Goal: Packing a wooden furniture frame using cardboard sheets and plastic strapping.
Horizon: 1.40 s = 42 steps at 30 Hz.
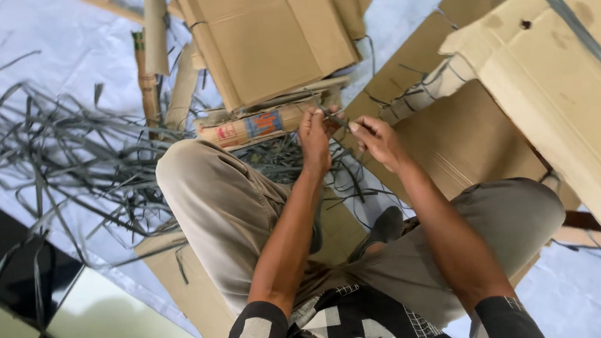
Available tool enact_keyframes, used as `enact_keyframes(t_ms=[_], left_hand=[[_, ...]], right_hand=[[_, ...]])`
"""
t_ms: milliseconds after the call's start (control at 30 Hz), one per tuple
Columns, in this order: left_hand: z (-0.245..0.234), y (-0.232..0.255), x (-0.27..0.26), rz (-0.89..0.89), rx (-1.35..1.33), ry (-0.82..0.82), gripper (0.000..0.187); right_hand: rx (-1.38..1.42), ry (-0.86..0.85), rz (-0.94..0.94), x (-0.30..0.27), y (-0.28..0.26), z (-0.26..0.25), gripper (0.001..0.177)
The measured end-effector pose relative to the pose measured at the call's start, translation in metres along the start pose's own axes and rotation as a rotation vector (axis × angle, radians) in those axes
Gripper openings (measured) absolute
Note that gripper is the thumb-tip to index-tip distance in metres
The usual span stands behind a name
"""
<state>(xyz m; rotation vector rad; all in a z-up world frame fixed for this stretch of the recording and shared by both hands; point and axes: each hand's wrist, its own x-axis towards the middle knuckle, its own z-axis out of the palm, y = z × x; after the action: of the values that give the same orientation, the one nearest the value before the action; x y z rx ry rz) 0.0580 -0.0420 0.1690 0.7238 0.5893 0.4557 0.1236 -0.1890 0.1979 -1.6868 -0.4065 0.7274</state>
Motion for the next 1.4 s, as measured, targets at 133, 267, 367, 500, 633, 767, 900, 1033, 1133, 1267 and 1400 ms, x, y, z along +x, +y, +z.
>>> enact_keyframes(t_ms=[133, 267, 367, 500, 633, 767, 900, 1033, 1133, 1267, 1400], left_hand=[[0.016, -0.021, 0.006, -0.163, -0.08, 0.029, 0.009], [0.042, -0.038, -0.004, -0.137, 0.04, -0.111, 0.01], [0.057, -0.054, -0.016, -0.082, 0.09, -0.242, 0.017], [0.08, -0.056, -0.046, -0.064, 0.152, -0.379, 0.021], [0.09, -0.077, -0.055, -0.093, 0.184, -0.441, 0.021], [0.113, -0.083, -0.034, -0.051, 0.289, -0.395, 0.011], [0.154, -0.04, -0.004, 0.11, 0.636, -0.363, 0.035], [0.172, -0.057, 0.08, 0.187, 0.9, -0.359, 0.035], [0.199, -0.029, 0.082, 0.175, 0.823, -0.559, 0.032], [0.204, -0.05, 0.105, 0.069, 0.581, -0.8, 0.033], [0.203, -0.062, 0.109, -0.03, 0.421, -0.73, 0.03]], right_hand=[[0.001, 0.128, -0.009, -0.032, -0.006, -0.03, 0.02], [-0.055, 0.106, 0.067, -0.066, -0.025, -0.071, 0.021], [-0.092, 0.091, 0.141, -0.082, -0.022, -0.096, 0.016], [0.039, 0.165, 0.211, -0.094, -0.005, -0.108, 0.041], [0.152, 0.205, 0.165, -0.109, 0.001, -0.112, 0.037], [-0.098, 0.392, 0.072, -0.113, 0.015, -0.138, 0.025], [-0.176, 0.771, 0.264, -0.112, 0.078, -0.185, 0.035], [-0.143, 0.796, 0.267, -0.092, 0.073, -0.191, 0.035], [-0.112, 0.822, 0.252, -0.062, 0.063, -0.191, 0.035], [-0.081, 0.852, 0.23, -0.027, 0.05, -0.188, 0.036], [-0.048, 0.867, 0.227, 0.008, 0.047, -0.2, 0.036]])
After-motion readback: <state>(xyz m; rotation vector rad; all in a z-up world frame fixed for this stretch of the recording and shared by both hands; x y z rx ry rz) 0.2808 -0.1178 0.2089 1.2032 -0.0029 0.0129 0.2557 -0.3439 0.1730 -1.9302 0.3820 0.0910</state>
